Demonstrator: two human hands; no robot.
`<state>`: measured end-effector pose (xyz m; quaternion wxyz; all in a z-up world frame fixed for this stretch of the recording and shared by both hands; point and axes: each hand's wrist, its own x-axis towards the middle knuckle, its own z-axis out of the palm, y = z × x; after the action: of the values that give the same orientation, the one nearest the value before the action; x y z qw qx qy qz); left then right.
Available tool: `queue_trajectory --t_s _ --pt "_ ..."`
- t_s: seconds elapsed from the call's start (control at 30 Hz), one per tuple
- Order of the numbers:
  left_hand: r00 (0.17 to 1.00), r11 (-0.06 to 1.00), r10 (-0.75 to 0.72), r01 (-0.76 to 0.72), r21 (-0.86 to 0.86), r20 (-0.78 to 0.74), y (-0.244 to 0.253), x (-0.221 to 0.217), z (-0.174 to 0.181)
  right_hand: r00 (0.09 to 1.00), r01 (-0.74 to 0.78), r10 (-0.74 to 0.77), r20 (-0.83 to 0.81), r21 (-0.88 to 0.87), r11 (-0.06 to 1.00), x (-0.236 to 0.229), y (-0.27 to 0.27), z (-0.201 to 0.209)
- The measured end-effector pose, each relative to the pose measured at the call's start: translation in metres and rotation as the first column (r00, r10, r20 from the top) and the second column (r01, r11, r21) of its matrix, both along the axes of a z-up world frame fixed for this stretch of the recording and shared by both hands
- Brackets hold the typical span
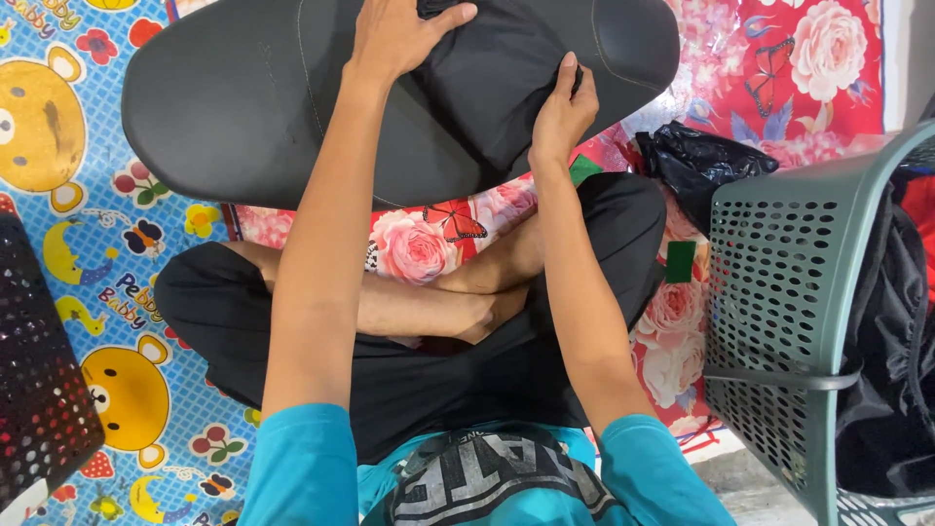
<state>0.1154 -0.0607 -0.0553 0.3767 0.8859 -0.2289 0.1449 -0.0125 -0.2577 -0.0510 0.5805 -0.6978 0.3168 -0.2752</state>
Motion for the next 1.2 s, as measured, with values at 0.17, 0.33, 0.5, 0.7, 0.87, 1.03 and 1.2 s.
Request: queue_trajectory --t_s 0.17,0.33,0.5,0.7,0.87,1.03,1.2 --pt "0.979 0.985 0.158 -0.146 0.095 -0.127 -0.005 -0.002 -0.013 0.993 0.092 -0.087 0.078 -0.060 0.994 0.003 -0.008 -0.020" --pt "0.958 0.969 0.232 -0.214 0.123 -0.167 -0.009 -0.007 -0.015 0.981 0.047 -0.009 0.193 -0.195 0.980 -0.015 -0.010 -0.002" --pt "0.968 0.975 0.210 -0.195 0.109 -0.140 -0.010 -0.008 -0.017 0.969 -0.086 0.240 0.060 -0.826 0.557 -0.052 0.038 0.057" --pt "0.979 0.986 0.162 -0.155 0.062 -0.126 -0.005 -0.005 -0.013 0.782 -0.623 0.207 -0.588 -0.741 0.248 -0.039 0.039 0.006" --pt "0.945 0.961 -0.138 0.056 -0.270 -0.297 0.018 0.013 -0.013 0.800 -0.597 0.281 -0.531 -0.752 0.279 -0.040 0.033 -0.002" --pt "0.878 0.926 -0.281 0.143 -0.348 -0.387 0.030 0.001 0.019 0.793 -0.606 0.295 -0.533 -0.737 0.300 -0.037 0.035 0.001" --pt "0.895 0.949 -0.228 0.116 -0.294 -0.383 0.048 -0.020 0.035 0.804 -0.590 0.307 -0.509 -0.746 0.307 -0.036 0.034 -0.004"
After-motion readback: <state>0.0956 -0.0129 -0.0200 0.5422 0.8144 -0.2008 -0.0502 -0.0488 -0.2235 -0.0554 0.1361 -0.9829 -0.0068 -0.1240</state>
